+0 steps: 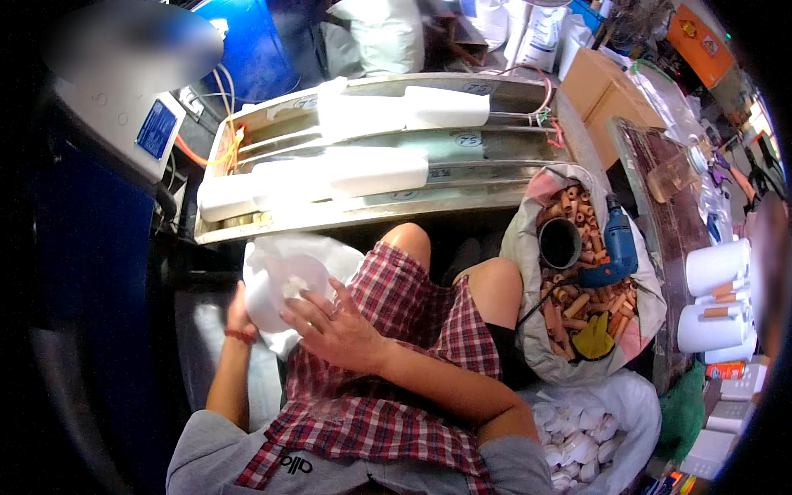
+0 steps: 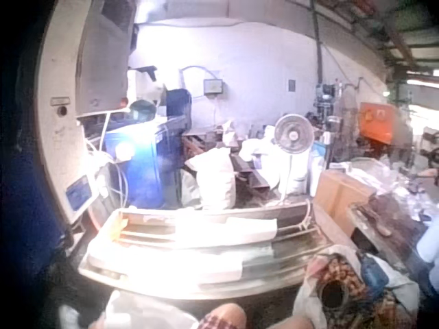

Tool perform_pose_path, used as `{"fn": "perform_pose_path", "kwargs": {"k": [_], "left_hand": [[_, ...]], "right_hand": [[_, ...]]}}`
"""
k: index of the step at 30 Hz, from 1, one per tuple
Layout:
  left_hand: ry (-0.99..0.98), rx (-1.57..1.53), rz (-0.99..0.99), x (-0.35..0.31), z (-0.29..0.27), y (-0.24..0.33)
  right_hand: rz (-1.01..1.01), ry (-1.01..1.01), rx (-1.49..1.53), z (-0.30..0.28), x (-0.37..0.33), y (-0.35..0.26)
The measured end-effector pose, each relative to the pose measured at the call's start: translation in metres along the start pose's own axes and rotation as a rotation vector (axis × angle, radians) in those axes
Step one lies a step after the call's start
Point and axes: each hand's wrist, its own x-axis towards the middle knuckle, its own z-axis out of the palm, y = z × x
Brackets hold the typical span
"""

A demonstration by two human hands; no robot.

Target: The person cleans plastic container bodies with a cloth and uses a power drill to install wooden handles into pre-drilled holes.

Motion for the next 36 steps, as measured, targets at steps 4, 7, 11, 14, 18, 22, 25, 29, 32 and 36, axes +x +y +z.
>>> {"fn": "perform_pose_path", "kwargs": {"k": [4, 7, 11, 14, 18, 22, 25, 29, 32, 36], "left_hand": [[-0.099, 0.001, -0.251, 0.005, 0.023, -0.033], [-0.149, 0.087, -0.296, 0.01, 0.026, -0.035], [-0.154, 0.069, -0.33, 0.012, 0.023, -0.045], [-0.109, 0.012, -0.259, 0.005, 0.022, -0.053], [-0.045, -0.031, -0.266, 0.01, 0.0, -0.067], [-0.01, -0.046, -0.274, -0.005, 0.014, -0.058], [-0.096, -0.143, -0.301, -0.011, 0.016, -0.049], [-0.315, -0.188, -0.173, -0.019, 0.049, -0.022], [-0.528, -0.206, 0.021, -0.039, 0.132, 0.017], [-0.715, -0.049, 0.223, -0.017, 0.236, 0.018]], "right_hand": [[0.117, -0.029, 0.019, 0.002, -0.006, 0.0], [0.092, -0.03, 0.013, 0.009, -0.002, 0.001], [0.124, -0.164, 0.114, 0.013, 0.006, -0.001], [0.054, -0.164, 0.11, 0.019, 0.006, -0.002], [-0.013, -0.105, 0.095, 0.021, 0.007, -0.006], [-0.003, -0.137, 0.106, 0.019, 0.009, -0.005], [0.041, -0.195, 0.126, 0.015, 0.007, -0.005], [0.215, -0.032, 0.189, -0.02, -0.002, 0.022], [0.447, 0.151, 0.033, -0.065, -0.022, 0.056], [0.814, 0.403, -0.06, -0.117, -0.067, 0.09]]}}
